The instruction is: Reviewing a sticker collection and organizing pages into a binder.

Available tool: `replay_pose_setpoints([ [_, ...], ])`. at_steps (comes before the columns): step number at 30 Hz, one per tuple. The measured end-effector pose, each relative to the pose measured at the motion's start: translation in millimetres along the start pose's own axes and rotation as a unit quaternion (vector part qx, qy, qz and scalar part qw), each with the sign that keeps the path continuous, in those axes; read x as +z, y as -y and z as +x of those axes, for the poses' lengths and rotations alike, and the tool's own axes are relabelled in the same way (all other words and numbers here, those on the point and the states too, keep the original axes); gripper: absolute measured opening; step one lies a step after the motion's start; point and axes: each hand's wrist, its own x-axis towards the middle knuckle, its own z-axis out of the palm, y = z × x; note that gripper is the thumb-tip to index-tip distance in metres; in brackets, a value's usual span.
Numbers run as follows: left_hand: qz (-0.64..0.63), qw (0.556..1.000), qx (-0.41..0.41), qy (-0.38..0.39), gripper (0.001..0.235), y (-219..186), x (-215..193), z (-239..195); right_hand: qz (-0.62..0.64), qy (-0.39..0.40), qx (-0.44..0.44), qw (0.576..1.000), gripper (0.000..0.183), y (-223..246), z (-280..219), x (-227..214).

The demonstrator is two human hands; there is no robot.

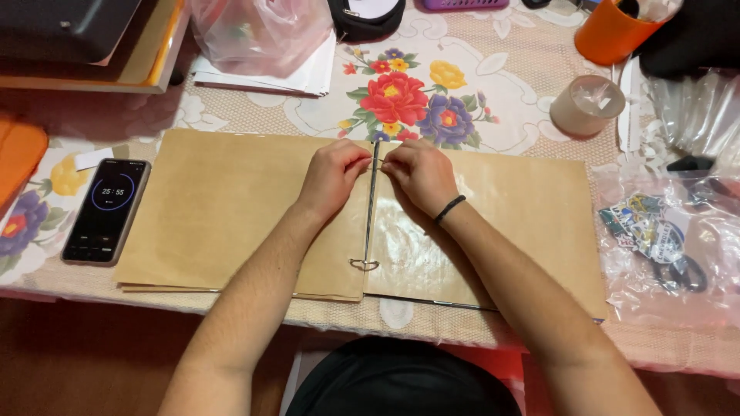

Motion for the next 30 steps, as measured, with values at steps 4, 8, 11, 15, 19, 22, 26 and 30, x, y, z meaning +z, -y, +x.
replay_pose_setpoints([
  [4, 0.055, 0.998, 0.024, 0.013, 0.004, 8.5, 7.0, -0.7, 0.013, -0.051, -0.028, 0.998, 0.004, 10.4, -6.3, -1.7],
  [8, 0.088, 0.995, 0.047, 0.021, 0.005, 14.3, 10.8, 0.7, 0.009, -0.077, -0.052, 0.996, 0.008, 7.9, -6.7, 3.5],
  [11, 0.115, 0.991, 0.052, 0.03, 0.007, 14.2, 11.8, -0.1, 0.009, -0.088, -0.071, 0.994, 0.013, 3.7, -6.4, 8.7],
  [15, 0.143, 0.987, 0.05, 0.049, 0.01, 17.8, 17.1, 1.1, 0.011, -0.094, -0.091, 0.991, 0.013, 2.5, -5.3, 10.4],
  [19, 0.166, 0.984, 0.05, 0.048, 0.008, 18.1, 19.0, 2.4, 0.014, -0.081, -0.069, 0.994, 0.012, 8.5, -6.0, 3.6],
  [22, 0.148, 0.988, 0.025, 0.045, 0.006, 7.0, 16.4, 0.8, 0.026, -0.036, -0.023, 0.999, 0.01, 12.8, -7.1, -1.5],
  [26, 0.128, 0.99, -0.002, 0.054, 0.006, -4.9, 11.3, 3.9, 0.032, 0.025, 0.016, 0.999, 0.009, 15.0, 0.0, -20.8],
  [30, 0.11, 0.991, -0.003, 0.08, 0.019, -5.5, 10.5, 5.8, 0.107, 0.068, 0.018, 0.992, 0.015, 5.1, 7.4, -46.9],
])
